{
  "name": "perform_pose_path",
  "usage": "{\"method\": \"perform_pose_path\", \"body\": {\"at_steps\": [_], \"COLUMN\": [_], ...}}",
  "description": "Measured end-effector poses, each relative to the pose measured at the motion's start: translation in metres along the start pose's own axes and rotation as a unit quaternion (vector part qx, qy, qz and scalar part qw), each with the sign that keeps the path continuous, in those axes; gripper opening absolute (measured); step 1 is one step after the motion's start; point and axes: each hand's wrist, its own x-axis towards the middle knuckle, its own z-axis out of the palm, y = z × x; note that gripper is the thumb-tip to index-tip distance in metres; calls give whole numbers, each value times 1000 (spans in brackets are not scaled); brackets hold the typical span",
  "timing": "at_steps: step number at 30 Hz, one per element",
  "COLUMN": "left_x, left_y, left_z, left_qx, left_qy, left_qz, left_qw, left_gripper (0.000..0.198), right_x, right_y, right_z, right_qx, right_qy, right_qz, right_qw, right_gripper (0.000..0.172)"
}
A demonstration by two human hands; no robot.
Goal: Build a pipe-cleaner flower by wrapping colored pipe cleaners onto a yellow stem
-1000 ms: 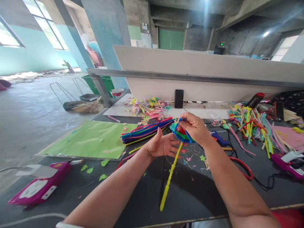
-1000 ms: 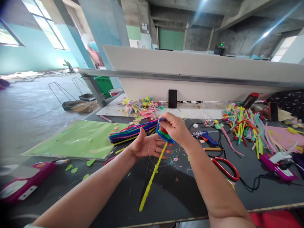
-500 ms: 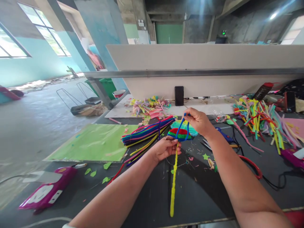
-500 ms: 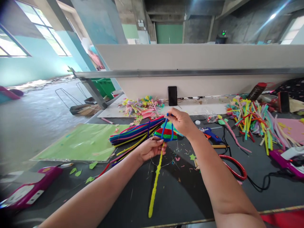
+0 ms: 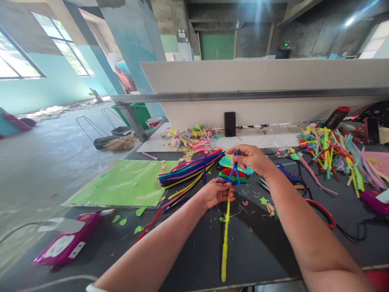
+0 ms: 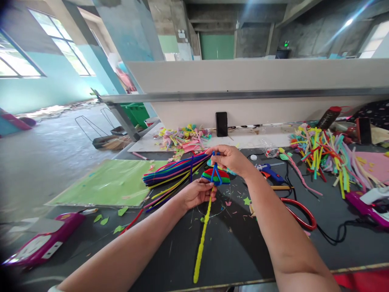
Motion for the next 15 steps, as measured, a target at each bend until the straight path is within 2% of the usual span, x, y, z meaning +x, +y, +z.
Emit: {"method": "perform_pose_path", "body": {"at_steps": [6, 12, 15], "left_x": [-2, -3, -2], "left_y": [2, 2, 0], "left_z": [-1, 0, 0], "left_qx": [-15, -12, -10], "left_qy": [-5, 6, -2], "left_qz": [10, -18, -20], "left_qw": [1000, 1000, 1000], "left_gripper": [9, 13, 12], "right_x": [-3, -5, -5], "right_y": [4, -3, -3], "right_z": [-12, -20, -16], "right_qx": [45, -52, -53], "right_qy": [23, -5, -25], "right_qz": [-25, 7, 4], "right_qw": [998, 999, 998], "right_gripper": [18, 18, 19]}}
